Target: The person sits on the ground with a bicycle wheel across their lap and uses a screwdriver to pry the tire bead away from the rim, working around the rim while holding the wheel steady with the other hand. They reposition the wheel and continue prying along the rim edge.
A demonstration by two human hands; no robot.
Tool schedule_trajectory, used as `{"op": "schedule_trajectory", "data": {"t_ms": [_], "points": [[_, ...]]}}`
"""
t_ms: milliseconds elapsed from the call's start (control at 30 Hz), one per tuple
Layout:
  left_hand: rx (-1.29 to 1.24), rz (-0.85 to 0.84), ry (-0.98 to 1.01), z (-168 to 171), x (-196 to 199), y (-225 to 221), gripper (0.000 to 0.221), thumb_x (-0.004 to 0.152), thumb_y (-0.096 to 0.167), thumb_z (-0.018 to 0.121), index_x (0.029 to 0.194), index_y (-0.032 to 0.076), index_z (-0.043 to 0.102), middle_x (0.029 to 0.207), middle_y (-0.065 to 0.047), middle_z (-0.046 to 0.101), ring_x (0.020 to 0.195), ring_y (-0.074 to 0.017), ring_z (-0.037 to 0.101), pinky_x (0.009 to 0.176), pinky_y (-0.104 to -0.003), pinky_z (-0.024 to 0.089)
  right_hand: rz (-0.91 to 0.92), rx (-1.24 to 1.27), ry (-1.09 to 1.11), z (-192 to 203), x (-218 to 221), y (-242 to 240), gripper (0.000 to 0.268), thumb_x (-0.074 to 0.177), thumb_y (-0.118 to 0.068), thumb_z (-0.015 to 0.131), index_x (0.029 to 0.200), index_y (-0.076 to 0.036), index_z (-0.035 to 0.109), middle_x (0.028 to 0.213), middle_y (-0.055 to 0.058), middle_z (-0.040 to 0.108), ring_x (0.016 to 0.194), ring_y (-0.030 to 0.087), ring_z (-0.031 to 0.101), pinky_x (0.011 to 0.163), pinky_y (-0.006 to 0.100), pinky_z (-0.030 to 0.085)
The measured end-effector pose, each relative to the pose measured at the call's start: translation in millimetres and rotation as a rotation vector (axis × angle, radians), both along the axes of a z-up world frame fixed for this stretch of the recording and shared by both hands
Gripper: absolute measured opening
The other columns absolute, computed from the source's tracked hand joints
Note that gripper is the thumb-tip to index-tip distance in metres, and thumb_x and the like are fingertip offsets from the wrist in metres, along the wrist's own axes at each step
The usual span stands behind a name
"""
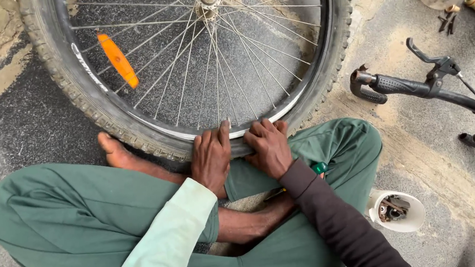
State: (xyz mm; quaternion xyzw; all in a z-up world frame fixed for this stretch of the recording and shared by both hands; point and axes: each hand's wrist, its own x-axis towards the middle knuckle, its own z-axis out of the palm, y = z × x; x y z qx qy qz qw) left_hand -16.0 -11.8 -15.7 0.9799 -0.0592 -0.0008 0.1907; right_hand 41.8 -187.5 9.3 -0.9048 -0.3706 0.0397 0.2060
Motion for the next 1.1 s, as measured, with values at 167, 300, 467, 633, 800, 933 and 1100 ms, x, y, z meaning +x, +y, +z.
{"op": "schedule_trajectory", "data": {"t_ms": [167, 300, 467, 633, 800, 933, 1100], "points": [[-0.018, -0.023, 0.305, 35.3, 22.7, 11.4, 0.082, 0.068, 0.007, 0.086, 0.137, 0.002, 0.044, 0.120, -0.019, 0.054, 0.109, -0.0368, 0.060, 0.093, -0.047, 0.049, -0.074, -0.014, -0.138, -0.6, -12.1, 3.0, 0.029, 0.063, -0.019, 0.078, 0.084, -0.014, 0.059, 0.084, 0.003, 0.053, 0.092, 0.025, 0.055, 0.085, 0.046, 0.035], [-0.315, -0.056, 0.112, 51.1, 35.5, 32.5, 0.117, 0.036, 0.013, 0.099, 0.137, -0.006, 0.042, 0.133, -0.026, 0.041, 0.122, -0.0484, 0.051, 0.090, -0.048, 0.052, -0.066, -0.017, -0.195, -5.0, -13.7, 5.1, 0.026, 0.066, -0.016, 0.075, 0.085, -0.014, 0.058, 0.085, 0.004, 0.052, 0.091, 0.025, 0.055, 0.089, 0.046, 0.036], [-0.240, -0.193, 0.383, 36.7, 48.7, 32.1, 0.107, 0.047, 0.014, 0.099, 0.135, -0.006, 0.042, 0.130, -0.018, 0.043, 0.118, -0.0414, 0.052, 0.093, -0.047, 0.053, -0.085, -0.015, -0.148, -3.5, -11.7, 5.0, 0.026, 0.065, -0.015, 0.074, 0.086, -0.015, 0.059, 0.086, 0.002, 0.053, 0.089, 0.022, 0.056, 0.089, 0.046, 0.036], [-0.268, -0.248, 0.443, 26.6, 56.2, 39.6, 0.088, 0.051, 0.012, 0.097, 0.123, -0.005, 0.050, 0.126, -0.018, 0.045, 0.115, -0.0410, 0.055, 0.095, -0.047, 0.052, -0.093, -0.011, -0.106, -0.1, -5.3, 8.3, 0.028, 0.063, -0.016, 0.075, 0.087, -0.016, 0.061, 0.087, 0.001, 0.054, 0.089, 0.022, 0.056, 0.088, 0.045, 0.036], [-0.408, -0.140, 0.354, 25.3, 53.9, 38.5, 0.080, 0.047, 0.001, 0.087, 0.121, -0.008, 0.057, 0.114, -0.017, 0.055, 0.102, -0.0389, 0.062, 0.082, -0.046, 0.056, -0.094, -0.024, -0.042, 5.4, -1.2, 10.6, 0.032, 0.058, -0.013, 0.075, 0.088, -0.016, 0.063, 0.085, 0.002, 0.054, 0.087, 0.022, 0.056, 0.085, 0.046, 0.035], [-0.420, -0.122, 0.398, 19.7, 53.1, 38.7, 0.061, 0.052, -0.004, 0.081, 0.111, -0.006, 0.063, 0.112, -0.015, 0.059, 0.093, -0.0388, 0.067, 0.076, -0.048, 0.056, -0.096, 0.026, 0.016, 1.9, 1.2, 10.7, 0.034, 0.058, -0.013, 0.075, 0.088, -0.015, 0.062, 0.089, 0.001, 0.055, 0.091, 0.024, 0.056, 0.086, 0.045, 0.035], [-0.433, -0.125, 0.444, 19.0, 54.1, 35.5, 0.058, 0.056, -0.004, 0.079, 0.111, -0.007, 0.065, 0.107, -0.018, 0.061, 0.076, -0.0399, 0.069, 0.071, -0.050, 0.055, -0.106, 0.031, 0.041, 10.7, 9.6, 16.5, 0.043, 0.054, -0.019, 0.078, 0.095, -0.013, 0.065, 0.099, 0.004, 0.059, 0.097, 0.028, 0.057, 0.084, 0.046, 0.033]]}}
